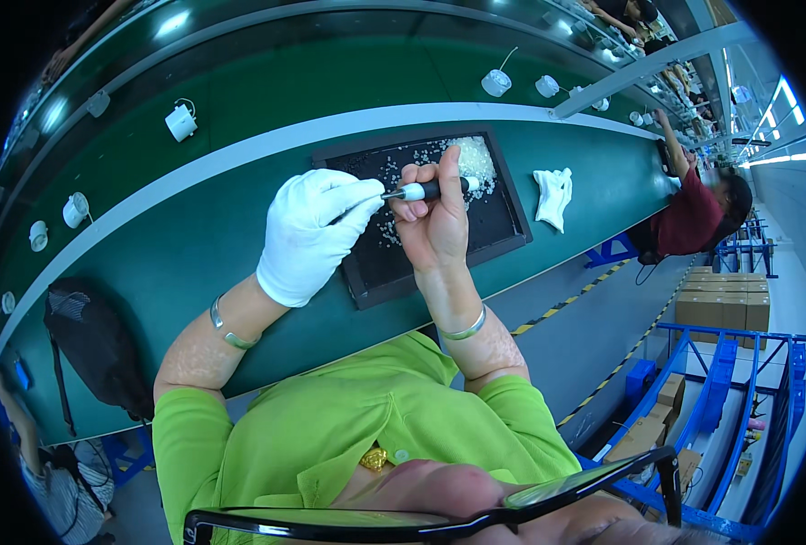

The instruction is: Applying adhesive to small electronic components at a manual assembly station.

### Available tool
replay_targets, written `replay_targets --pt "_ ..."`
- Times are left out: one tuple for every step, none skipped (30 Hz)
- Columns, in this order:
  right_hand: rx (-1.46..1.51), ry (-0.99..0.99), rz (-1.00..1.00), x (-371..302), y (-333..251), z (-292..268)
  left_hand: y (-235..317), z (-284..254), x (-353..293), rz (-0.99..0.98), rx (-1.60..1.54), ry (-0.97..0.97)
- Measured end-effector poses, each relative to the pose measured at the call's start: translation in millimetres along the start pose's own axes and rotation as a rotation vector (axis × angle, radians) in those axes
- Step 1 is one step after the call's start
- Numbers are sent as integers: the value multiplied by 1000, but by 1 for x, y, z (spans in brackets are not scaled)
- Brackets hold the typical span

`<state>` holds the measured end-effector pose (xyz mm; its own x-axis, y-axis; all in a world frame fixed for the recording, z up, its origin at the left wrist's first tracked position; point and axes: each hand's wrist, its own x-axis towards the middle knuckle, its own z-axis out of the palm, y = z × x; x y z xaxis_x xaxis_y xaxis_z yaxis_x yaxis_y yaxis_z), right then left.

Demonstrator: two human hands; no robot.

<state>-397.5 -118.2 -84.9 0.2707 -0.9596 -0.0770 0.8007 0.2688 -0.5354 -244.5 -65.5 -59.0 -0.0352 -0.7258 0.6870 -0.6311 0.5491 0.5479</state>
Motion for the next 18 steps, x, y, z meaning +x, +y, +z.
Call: replay_targets --pt "-18 -14 -6 0 1 0 0 0 0 -2 4 4" --pt "-16 -17 -5 -1 1 1 0 0 -1 -1 7 5" --pt "14 3 6 -1 1 2 0 0 -1 -7 -6 7" --pt "45 23 17 -1 1 3 -1 0 -1 -12 -19 8" --pt "43 22 15 0 1 3 0 -1 -2 -11 -20 10" --pt "61 21 22 1 0 1 3 -2 -3 -102 -69 -27" --pt "78 20 28 2 -1 0 5 -2 -2 -193 -117 -65" --pt "80 19 23 3 -2 0 4 -3 -1 -189 -118 -68" --pt "85 15 24 4 -4 1 2 -6 -1 -190 -99 -80" --pt "90 11 24 4 -5 1 -1 -8 -1 -189 -80 -94" --pt "94 14 14 3 -7 1 -5 -7 -2 -180 -67 -80" --pt "97 17 20 3 -9 1 -6 -8 0 -186 -76 -79" --pt "100 20 24 4 -10 1 -7 -10 2 -191 -85 -78" --pt "102 15 28 5 -12 0 -8 -13 3 -210 -63 -98" --pt "103 12 15 7 -16 -4 -8 -15 5 -232 -63 -107" --pt "100 -1 6 9 -20 -10 -10 -16 5 -237 -48 -115" --pt "98 -14 -3 10 -25 -17 -13 -16 7 -241 -32 -123" --pt "78 103 -38 11 -35 -26 -15 -15 9 -244 -23 -135"
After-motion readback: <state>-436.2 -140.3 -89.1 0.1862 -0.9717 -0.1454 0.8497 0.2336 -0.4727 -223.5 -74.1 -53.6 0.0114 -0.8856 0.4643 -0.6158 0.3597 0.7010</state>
